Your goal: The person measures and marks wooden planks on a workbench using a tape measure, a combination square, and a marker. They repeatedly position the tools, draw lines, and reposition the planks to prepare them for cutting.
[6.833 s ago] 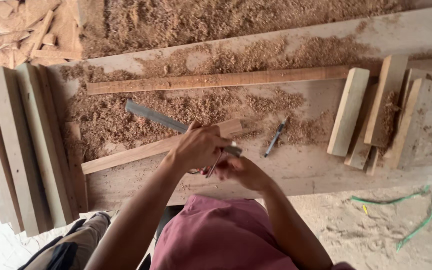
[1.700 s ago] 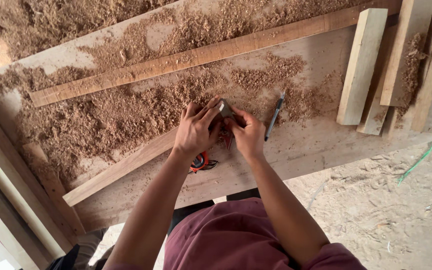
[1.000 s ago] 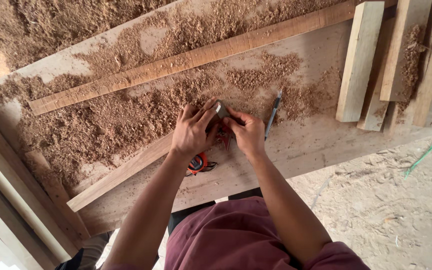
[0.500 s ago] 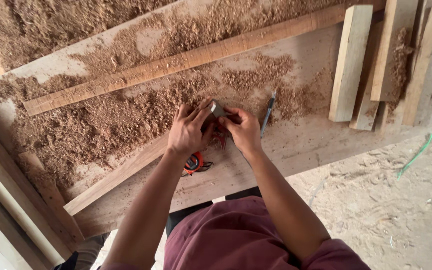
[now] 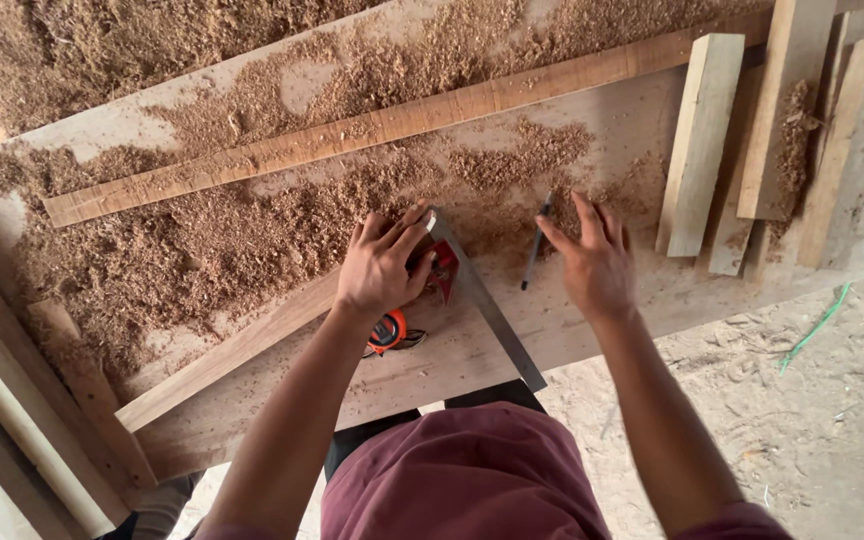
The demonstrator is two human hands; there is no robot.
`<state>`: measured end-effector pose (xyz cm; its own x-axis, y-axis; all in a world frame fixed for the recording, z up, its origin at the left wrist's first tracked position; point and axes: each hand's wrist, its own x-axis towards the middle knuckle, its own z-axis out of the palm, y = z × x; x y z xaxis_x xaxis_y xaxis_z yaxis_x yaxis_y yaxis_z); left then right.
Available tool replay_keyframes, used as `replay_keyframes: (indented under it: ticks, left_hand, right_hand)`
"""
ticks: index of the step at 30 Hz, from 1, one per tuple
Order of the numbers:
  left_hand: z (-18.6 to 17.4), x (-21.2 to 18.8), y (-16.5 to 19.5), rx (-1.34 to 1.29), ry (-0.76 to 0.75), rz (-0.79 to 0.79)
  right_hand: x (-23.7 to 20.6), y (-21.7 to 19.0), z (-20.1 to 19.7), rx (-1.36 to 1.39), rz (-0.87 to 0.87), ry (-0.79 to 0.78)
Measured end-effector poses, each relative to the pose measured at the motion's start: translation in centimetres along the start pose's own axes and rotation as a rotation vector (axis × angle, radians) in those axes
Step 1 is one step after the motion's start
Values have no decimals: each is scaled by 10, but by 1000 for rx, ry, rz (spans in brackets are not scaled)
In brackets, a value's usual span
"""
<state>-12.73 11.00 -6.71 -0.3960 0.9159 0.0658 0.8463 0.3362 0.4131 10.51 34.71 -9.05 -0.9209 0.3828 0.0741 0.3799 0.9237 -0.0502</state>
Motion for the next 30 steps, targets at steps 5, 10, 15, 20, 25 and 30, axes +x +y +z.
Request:
replay_keyframes:
  ticks: [5,10,15,20,25,30]
  left_hand:
    - [0,0,0,0,-2,-13]
    - [0,0,-2,6,-46,-33]
    - [1,-1,-3,22,-36,-17]
    - [0,0,-2,0,-50,-36]
    - [-6,1,-1,15,-116,-64]
    - [-11,0,0,-30,-18,-33]
  right_hand:
    - [12,9,2,-3,-170,-5]
    - [22,23,3,-57,-322,47]
    - [32,31,4,154,-150,239]
    - [59,-33,8,1297,269,213]
    - [80,-97,14,1664,319,153]
    - [78,-111,18,1646,396,122]
